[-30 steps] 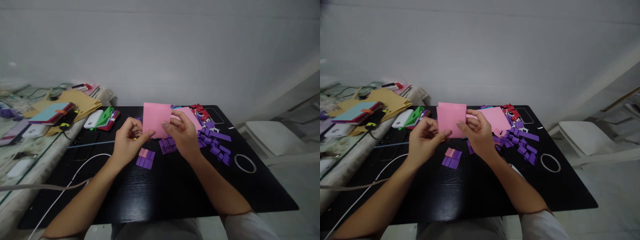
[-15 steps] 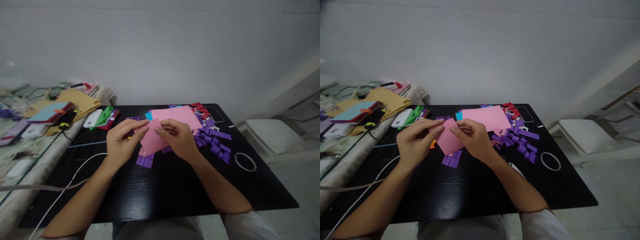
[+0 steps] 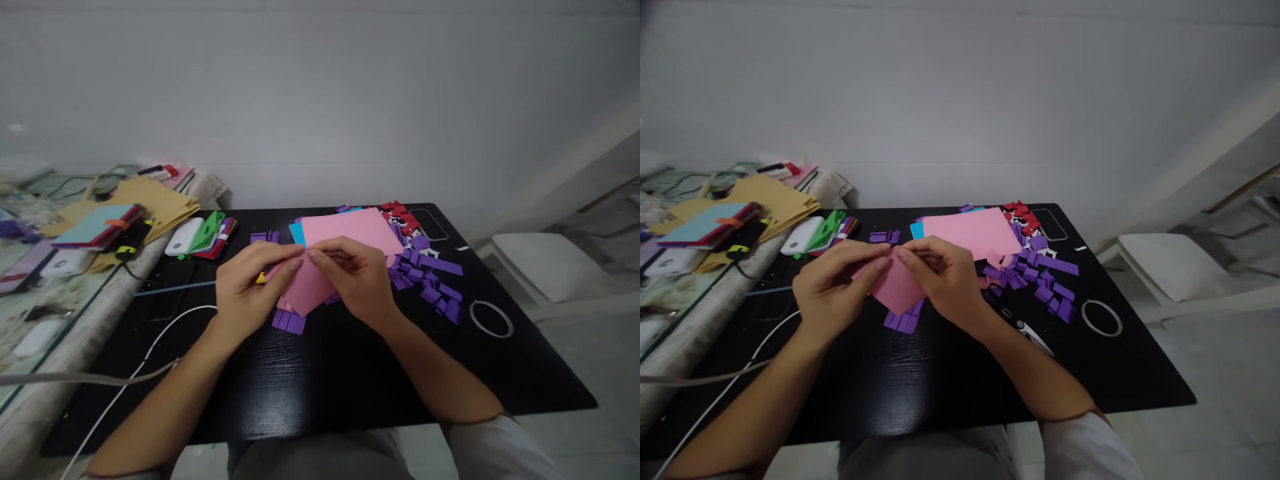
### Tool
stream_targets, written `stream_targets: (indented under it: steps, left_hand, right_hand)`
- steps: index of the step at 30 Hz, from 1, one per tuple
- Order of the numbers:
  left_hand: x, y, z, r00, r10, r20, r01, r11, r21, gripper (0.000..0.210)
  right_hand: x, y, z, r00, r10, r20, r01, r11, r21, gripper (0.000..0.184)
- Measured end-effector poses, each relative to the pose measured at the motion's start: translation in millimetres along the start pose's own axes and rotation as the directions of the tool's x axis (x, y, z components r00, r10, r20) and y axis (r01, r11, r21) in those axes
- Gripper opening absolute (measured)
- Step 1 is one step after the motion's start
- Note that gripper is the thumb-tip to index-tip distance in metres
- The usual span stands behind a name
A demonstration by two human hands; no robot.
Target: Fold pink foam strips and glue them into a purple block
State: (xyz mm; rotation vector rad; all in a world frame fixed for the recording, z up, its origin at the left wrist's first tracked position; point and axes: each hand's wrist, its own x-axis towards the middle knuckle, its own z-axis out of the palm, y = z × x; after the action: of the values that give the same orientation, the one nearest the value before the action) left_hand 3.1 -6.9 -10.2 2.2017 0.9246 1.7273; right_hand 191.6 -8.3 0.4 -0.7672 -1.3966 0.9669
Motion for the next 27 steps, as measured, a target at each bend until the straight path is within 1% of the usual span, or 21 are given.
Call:
stream_targets:
  steps: [2,6,12,21,27]
  left_hand:
    - [1.4,1.5,0.0,0.999,0.035,0.006,-0.035,0.999,0.012,0.031]
    - [2.5,3.1,0.6,0.999,0.049,-0.011,-0.049,0.999,0.015,0.032]
    - [2.5,3.6,1.8,0.997,0.074,-0.029,-0.074,0.997,0.009,0.033]
    - [2.3,2.3,2.3,0.995,0.084,-0.052,-0.083,0.996,0.01,0.028]
    - [2.1,1.5,2.3,0.994,0.098,-0.053,-0.097,0.995,0.006,0.031]
  right_hand:
    - [-1.2,-0.3,1.2,1.0,0.006,0.005,-0.006,1.0,0.017,0.013]
    - [-1.9,-0.6,1.9,1.0,0.012,-0.002,-0.011,0.998,0.062,0.012]
    - [-1.6,-3.7,2.8,1.0,0.001,0.019,-0.004,0.988,0.156,0.006]
    - [-3.4,-5.9,3.3,1.0,0.019,0.018,-0.023,0.981,0.193,0.01]
    - [-3.3,-6.0,3.8,1.0,0.017,0.01,-0.018,0.981,0.194,0.011]
